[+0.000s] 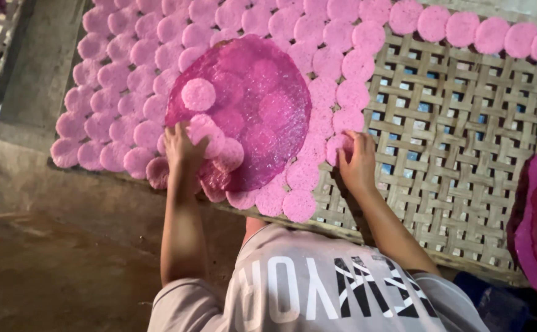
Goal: The person arranges pink circular discs onto a woven mat, picking them from a pile and placing them in rows. The person also moves a pink fabric sheet to access more discs and continues the arrangement process.
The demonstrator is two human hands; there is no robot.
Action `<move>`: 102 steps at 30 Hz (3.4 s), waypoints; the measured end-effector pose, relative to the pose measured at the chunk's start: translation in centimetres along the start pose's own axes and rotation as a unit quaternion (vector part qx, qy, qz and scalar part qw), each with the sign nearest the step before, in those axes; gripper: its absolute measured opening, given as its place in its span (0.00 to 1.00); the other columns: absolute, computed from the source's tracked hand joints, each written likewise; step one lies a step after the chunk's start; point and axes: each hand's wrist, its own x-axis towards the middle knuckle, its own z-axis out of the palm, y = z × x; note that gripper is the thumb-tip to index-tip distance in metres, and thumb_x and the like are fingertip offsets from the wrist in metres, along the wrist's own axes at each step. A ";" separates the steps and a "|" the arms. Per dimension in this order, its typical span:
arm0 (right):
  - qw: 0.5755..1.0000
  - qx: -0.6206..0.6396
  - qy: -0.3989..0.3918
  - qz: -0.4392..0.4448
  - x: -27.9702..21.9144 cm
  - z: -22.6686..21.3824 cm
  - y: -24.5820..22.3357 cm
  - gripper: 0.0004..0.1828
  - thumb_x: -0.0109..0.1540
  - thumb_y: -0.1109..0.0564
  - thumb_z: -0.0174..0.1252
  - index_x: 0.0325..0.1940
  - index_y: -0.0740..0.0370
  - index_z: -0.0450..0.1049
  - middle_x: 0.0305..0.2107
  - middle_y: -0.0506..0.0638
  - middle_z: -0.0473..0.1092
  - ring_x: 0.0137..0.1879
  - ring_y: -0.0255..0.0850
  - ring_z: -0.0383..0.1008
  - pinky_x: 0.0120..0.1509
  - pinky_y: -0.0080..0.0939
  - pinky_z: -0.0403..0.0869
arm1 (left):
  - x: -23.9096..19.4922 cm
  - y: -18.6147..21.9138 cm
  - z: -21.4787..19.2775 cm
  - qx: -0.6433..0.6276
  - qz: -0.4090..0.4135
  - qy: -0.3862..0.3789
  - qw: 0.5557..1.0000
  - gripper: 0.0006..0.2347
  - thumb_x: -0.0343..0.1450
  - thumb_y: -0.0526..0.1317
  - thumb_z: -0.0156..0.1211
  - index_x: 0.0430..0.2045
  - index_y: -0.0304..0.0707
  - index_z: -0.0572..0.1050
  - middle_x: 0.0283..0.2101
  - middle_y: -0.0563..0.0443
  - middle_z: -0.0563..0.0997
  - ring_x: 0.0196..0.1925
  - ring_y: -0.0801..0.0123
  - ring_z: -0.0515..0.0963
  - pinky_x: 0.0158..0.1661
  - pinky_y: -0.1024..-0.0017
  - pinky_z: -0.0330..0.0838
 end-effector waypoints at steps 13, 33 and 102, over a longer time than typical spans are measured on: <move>0.993 0.091 0.082 0.003 -2.6 -0.9 -8.1 0.18 0.65 0.61 0.59 0.59 0.65 0.70 0.56 0.62 0.62 0.64 0.56 0.63 0.67 0.53 0.67 | 4.1 -4.1 1.0 -0.115 0.095 -0.027 0.988 0.17 0.68 0.43 0.73 0.47 0.38 0.78 0.39 0.49 0.84 0.42 0.60 0.84 0.45 0.62 0.75; 0.861 0.422 -0.040 0.282 -6.8 6.8 -12.0 0.12 0.59 0.64 0.70 0.44 0.62 0.74 0.37 0.44 0.70 0.45 0.34 0.70 0.51 0.36 0.72 | -8.0 4.2 3.5 -0.678 -0.079 -0.303 0.665 0.21 0.73 0.38 0.59 0.61 0.40 0.64 0.56 0.51 0.76 0.58 0.64 0.77 0.51 0.60 0.76; 0.991 -0.013 0.116 0.069 24.8 2.6 19.5 0.17 0.54 0.62 0.71 0.45 0.66 0.74 0.37 0.60 0.75 0.45 0.56 0.76 0.50 0.50 0.73 | 5.8 6.6 0.6 0.152 0.044 0.056 0.986 0.18 0.72 0.39 0.62 0.58 0.44 0.73 0.60 0.45 0.75 0.55 0.60 0.79 0.52 0.60 0.78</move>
